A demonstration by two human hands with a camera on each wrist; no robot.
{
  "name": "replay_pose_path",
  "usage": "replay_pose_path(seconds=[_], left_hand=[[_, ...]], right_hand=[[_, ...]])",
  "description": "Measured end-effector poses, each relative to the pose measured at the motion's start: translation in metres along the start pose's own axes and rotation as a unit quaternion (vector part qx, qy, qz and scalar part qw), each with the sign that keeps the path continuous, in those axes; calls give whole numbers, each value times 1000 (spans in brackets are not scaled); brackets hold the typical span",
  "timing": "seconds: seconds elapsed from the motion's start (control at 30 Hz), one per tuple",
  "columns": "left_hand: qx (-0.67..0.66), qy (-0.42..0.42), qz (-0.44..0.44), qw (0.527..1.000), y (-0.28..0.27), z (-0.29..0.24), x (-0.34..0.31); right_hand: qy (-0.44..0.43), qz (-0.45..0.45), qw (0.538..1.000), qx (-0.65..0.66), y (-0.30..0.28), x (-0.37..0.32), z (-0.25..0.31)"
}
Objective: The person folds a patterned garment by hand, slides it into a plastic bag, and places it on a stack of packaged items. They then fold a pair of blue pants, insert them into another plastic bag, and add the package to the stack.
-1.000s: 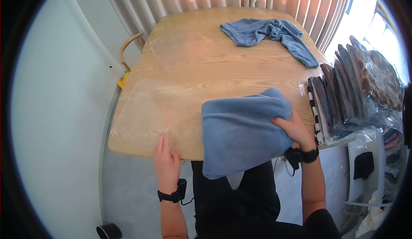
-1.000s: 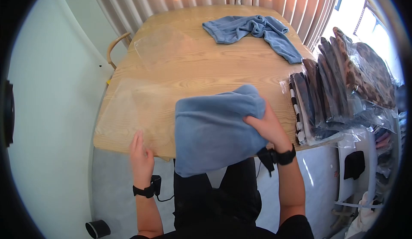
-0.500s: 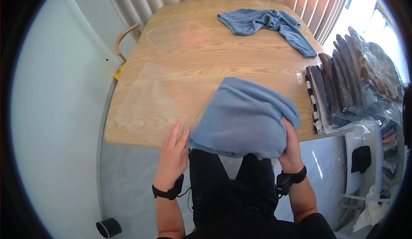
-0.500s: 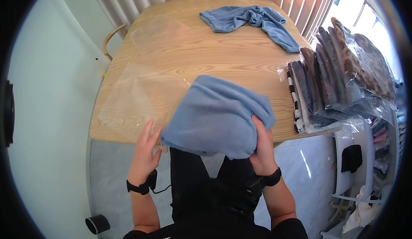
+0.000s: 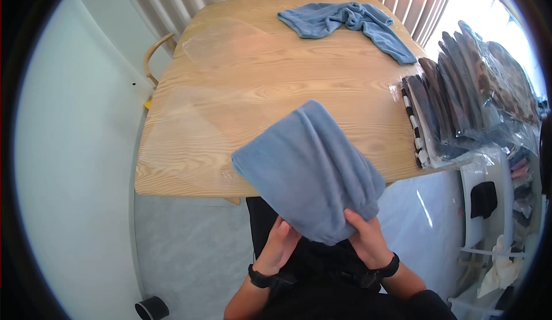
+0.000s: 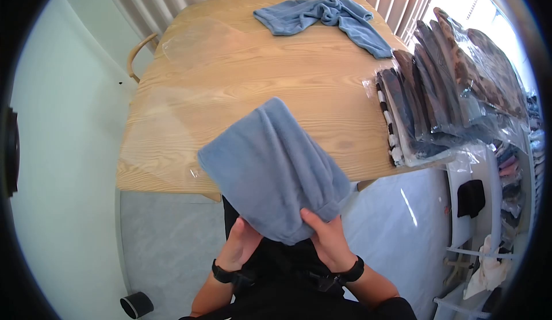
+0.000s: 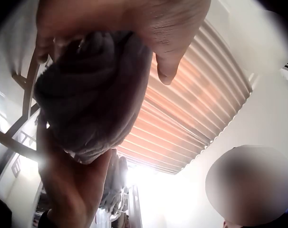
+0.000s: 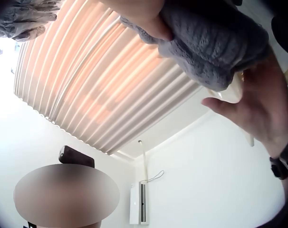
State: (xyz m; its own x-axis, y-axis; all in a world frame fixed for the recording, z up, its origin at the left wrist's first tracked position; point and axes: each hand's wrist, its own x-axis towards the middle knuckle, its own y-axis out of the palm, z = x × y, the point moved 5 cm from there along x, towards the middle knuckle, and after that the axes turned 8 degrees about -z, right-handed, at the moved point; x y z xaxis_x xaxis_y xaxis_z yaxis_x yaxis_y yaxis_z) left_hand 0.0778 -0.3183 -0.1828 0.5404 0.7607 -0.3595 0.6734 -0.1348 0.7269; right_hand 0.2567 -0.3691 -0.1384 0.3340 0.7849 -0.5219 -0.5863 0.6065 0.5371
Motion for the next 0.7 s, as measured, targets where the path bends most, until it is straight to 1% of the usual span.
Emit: replay_pose_path(seconds=[0.03, 0.07, 0.1, 0.17, 0.2, 0.23, 0.27, 0.3, 0.37, 0.4, 0.43, 0.47, 0.5, 0.53, 0.6, 0.67, 0.7], left_hand=[[-18, 54, -34, 998, 6, -4, 2], [23, 48, -102, 993, 11, -7, 3], [25, 45, -98, 994, 12, -5, 5], [114, 65, -144, 981, 6, -6, 11], [115, 65, -142, 981, 5, -4, 11], [159, 109, -139, 971, 4, -7, 7], [203, 151, -138, 958, 3, -10, 3], [205, 149, -138, 958, 1, -13, 0], [197, 92, -62, 974, 6, -19, -7], [198, 92, -62, 974, 4, -26, -10], [193, 38, -25, 980, 6, -27, -12], [186, -16, 11, 982, 9, -25, -15], [189, -15, 9, 982, 9, -25, -16], [219, -26, 8, 975, 9, -23, -17], [251, -39, 7, 967, 14, -19, -16], [309, 72, -73, 945, 24, -30, -17], [310, 71, -74, 945, 31, -30, -19]], right_hand=[[22, 18, 999, -26, -2, -3, -6], [59, 25, 998, -30, -6, -6, -8], [55, 21, 998, -28, -16, -2, -9], [-49, -20, 996, -68, -42, 11, -3], [-52, -20, 996, -67, -46, 12, 3], [-143, -44, 975, -167, -48, 12, 18], [-229, -68, 935, -263, -48, 9, 31], [-227, -70, 936, -261, -49, 9, 37], [-110, -4, 968, -225, -48, 14, 34], [-30, 34, 980, -193, -52, 16, 27], [-30, 36, 980, -193, -54, 16, 25], [22, 82, 982, -168, -52, 13, 17], [74, 125, 980, -139, -51, 8, 7], [115, 129, 977, -124, -54, 8, 0], [104, 116, 981, -119, -47, 6, 1], [95, 102, 983, -118, -39, 6, -2], [36, 80, 982, -166, -39, 6, -1]])
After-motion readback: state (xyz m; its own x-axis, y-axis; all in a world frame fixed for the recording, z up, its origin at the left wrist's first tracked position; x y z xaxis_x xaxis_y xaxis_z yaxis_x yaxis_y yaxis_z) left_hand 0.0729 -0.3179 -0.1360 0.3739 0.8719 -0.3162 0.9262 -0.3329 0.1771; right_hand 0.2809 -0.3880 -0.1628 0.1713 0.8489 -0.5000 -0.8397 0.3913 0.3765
